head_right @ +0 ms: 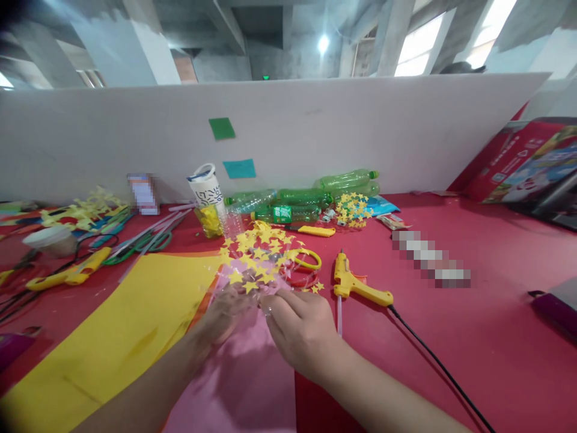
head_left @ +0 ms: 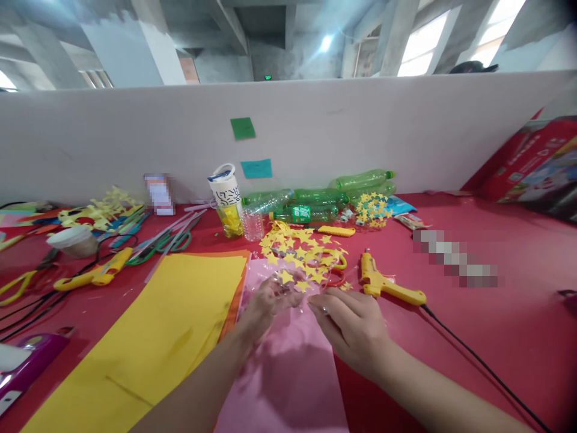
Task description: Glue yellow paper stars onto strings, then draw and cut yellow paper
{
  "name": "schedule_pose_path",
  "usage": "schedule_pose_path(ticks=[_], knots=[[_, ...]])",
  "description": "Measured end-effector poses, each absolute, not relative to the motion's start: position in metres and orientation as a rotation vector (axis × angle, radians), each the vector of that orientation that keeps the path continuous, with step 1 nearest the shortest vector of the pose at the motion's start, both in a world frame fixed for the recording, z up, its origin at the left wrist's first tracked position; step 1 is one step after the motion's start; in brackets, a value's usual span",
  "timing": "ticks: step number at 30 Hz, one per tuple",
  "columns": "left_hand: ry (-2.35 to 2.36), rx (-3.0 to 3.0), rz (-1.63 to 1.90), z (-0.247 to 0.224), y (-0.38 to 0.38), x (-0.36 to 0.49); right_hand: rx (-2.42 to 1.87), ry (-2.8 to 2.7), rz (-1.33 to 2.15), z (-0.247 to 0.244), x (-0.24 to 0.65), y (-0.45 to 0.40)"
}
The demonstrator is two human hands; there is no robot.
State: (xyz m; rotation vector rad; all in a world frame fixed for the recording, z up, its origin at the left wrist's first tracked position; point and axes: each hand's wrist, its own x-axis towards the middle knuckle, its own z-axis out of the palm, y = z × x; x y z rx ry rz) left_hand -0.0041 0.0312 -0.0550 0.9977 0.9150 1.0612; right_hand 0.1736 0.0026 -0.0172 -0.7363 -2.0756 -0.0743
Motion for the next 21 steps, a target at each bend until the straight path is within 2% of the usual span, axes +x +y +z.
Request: schedule_pose_path(ticks=[21], knots=[[0.919,0.969,1.136,-0.0524,0.0341,-0.0065,-0.802,-2.081,0.063,-0.0237,0.1727,0.0013]])
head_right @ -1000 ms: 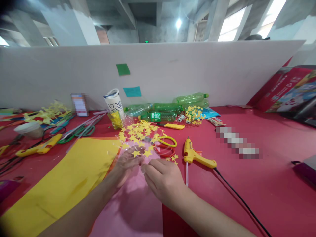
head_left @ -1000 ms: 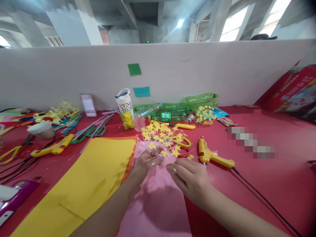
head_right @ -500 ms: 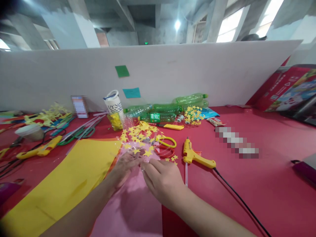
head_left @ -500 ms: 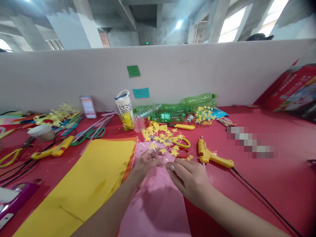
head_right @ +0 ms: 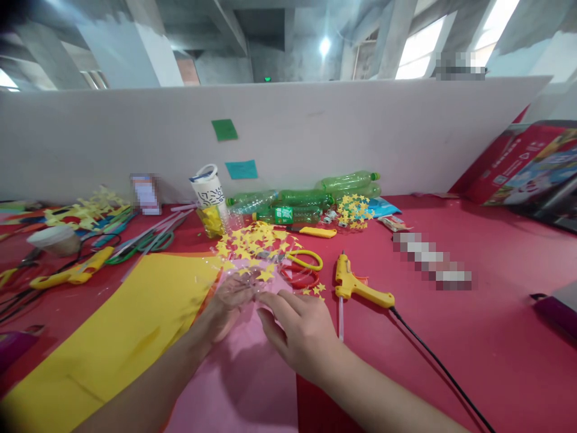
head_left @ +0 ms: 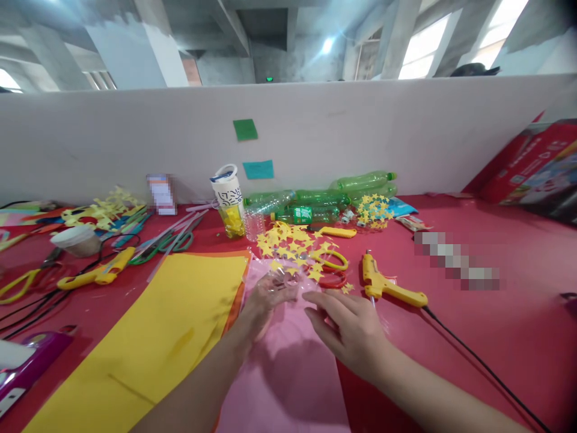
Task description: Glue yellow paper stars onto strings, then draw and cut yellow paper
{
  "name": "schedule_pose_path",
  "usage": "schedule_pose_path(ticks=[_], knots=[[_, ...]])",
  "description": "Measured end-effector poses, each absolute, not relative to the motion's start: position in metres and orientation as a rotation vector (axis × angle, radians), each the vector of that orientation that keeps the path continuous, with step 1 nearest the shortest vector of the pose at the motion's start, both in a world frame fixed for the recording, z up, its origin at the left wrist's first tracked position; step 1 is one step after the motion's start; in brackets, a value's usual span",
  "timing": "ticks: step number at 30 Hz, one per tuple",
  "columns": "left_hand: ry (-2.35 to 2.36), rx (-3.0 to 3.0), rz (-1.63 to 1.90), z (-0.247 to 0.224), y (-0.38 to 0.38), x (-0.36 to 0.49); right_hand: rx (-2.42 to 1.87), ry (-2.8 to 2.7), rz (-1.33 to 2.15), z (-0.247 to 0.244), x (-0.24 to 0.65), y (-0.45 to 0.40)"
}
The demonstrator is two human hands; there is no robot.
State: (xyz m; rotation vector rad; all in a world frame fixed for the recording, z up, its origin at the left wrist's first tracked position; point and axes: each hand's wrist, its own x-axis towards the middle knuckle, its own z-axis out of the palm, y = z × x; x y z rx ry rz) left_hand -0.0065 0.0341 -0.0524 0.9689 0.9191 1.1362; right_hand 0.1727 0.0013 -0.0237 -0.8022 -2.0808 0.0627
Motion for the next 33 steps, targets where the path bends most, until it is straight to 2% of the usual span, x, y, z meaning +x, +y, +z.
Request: schedule_pose_path(ticks=[13,22,33], knots=[[0.892,0.955,1.158,-0.049,0.031,-0.005,-0.740,-2.220,0.127,-0.029,0.170,0.003],[0.897,0.963,1.174,-0.047,0.033,-0.003,-0.781,-2.133,-0.055,-0.020,0.175,0.005],[0.930,0.951,1.184,-0.046,0.035,-0.004,-0.781,-2.143,-0.029,-0.023,0.174,0.004]])
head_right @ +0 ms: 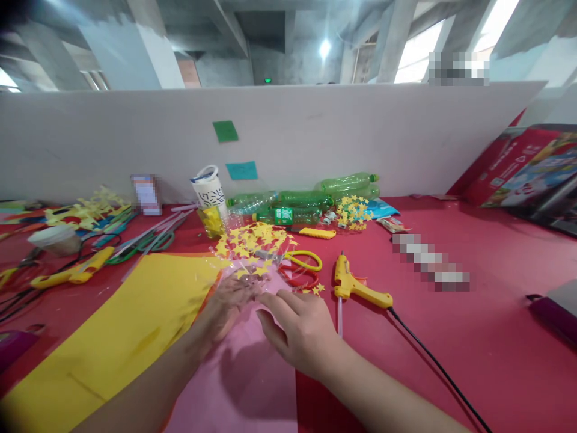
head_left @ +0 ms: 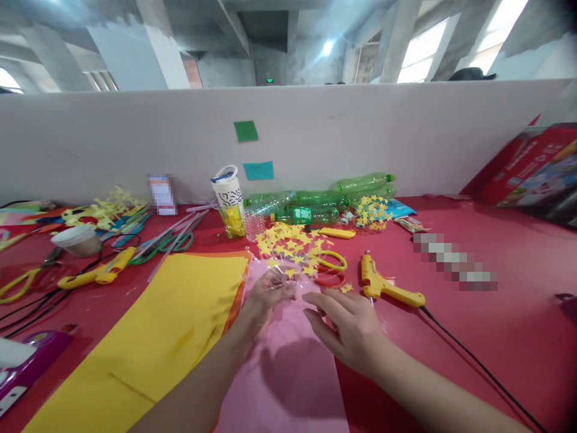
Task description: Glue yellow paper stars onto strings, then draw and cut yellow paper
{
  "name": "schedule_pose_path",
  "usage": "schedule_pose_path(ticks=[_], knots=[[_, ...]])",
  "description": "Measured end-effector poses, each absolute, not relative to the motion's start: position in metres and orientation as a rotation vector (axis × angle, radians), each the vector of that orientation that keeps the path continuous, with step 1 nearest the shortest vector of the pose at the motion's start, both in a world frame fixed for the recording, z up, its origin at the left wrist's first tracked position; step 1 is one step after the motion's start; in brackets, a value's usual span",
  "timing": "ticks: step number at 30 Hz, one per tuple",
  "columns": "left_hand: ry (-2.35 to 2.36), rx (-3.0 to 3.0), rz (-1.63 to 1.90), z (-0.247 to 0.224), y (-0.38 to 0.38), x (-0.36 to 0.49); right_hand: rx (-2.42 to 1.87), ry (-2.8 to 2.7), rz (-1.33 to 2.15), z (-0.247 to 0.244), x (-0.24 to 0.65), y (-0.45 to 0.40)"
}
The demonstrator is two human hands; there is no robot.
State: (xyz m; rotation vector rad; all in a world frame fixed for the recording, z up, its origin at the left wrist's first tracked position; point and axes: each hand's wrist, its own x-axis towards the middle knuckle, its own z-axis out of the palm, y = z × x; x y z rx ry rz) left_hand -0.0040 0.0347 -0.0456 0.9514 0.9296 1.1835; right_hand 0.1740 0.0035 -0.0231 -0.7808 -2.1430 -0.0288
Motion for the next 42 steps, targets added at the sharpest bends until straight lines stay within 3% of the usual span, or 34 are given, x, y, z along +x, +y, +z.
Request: schedule_pose_path(ticks=[24,32,42], knots=[[0.894,0.872,1.227,-0.043,0.037,-0.005,-0.473,-2.117,0.274,-0.019,0.176,0.001],[0.910,0.911,1.218,-0.046,0.036,-0.004,-0.705,-1.809,0.557,-0.015,0.170,-0.006],[0.910,0.913,1.198,-0.046,0.036,-0.004,-0.607,-1.855,0.386,-0.007,0.171,-0.004]])
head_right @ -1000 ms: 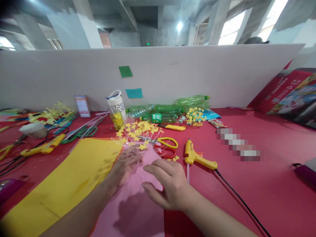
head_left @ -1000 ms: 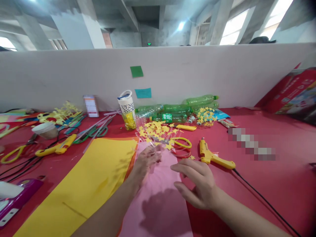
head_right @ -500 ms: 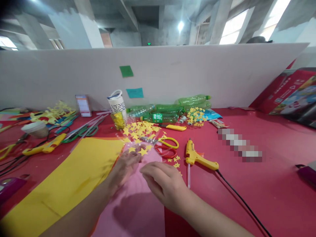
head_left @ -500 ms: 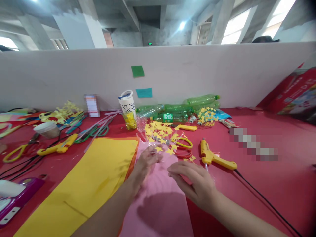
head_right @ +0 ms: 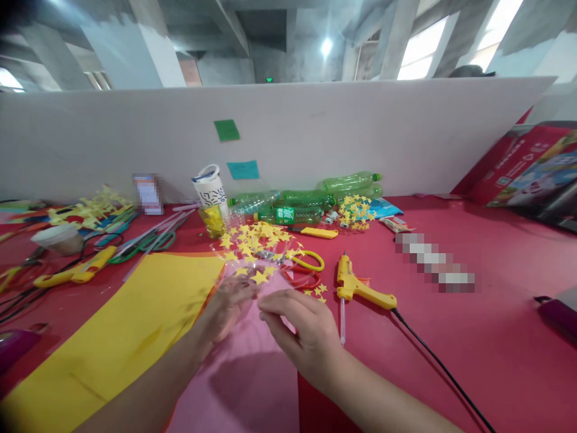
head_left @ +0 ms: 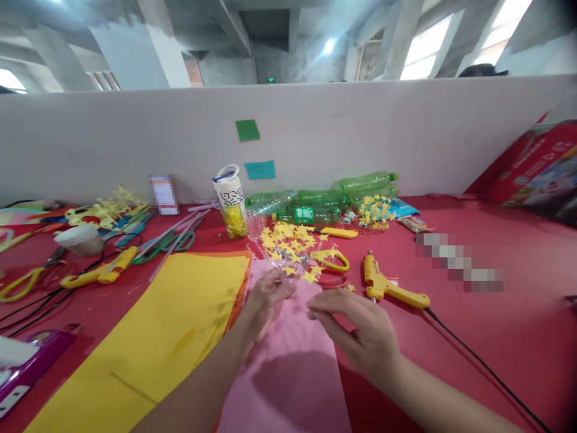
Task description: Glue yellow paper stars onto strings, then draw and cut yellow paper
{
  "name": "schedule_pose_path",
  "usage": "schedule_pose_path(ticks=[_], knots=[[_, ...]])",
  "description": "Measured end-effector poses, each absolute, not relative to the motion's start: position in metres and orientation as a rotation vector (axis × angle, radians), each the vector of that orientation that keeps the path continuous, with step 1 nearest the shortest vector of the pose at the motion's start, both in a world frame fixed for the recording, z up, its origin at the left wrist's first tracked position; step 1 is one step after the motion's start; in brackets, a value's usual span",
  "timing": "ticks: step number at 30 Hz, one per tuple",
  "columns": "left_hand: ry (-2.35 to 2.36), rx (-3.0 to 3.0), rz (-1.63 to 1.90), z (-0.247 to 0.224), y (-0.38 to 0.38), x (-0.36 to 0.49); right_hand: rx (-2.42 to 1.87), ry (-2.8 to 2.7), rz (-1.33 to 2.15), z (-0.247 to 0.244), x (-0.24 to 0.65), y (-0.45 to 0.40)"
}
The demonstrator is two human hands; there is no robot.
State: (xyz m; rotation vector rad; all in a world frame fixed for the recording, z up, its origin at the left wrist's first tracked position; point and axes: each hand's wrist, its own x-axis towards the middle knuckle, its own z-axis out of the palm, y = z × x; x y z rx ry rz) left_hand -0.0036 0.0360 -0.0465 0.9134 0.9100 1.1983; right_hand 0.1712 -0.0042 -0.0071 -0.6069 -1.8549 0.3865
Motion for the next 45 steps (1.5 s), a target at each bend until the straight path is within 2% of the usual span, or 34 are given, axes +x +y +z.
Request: schedule_pose_path(ticks=[21,32,45], knots=[[0.957,0.942,1.201,-0.044,0.038,-0.005,-0.594,-1.930,0.435,-0.015,0.170,-0.002],[0.943,0.947,1.197,-0.049,0.038,-0.004,-0.536,-1.952,0.345,-0.018,0.175,-0.002],[0.923,0.908,1.215,-0.050,0.038,-0.006,-0.659,-2.039,0.254,-0.015,0.173,-0.006]])
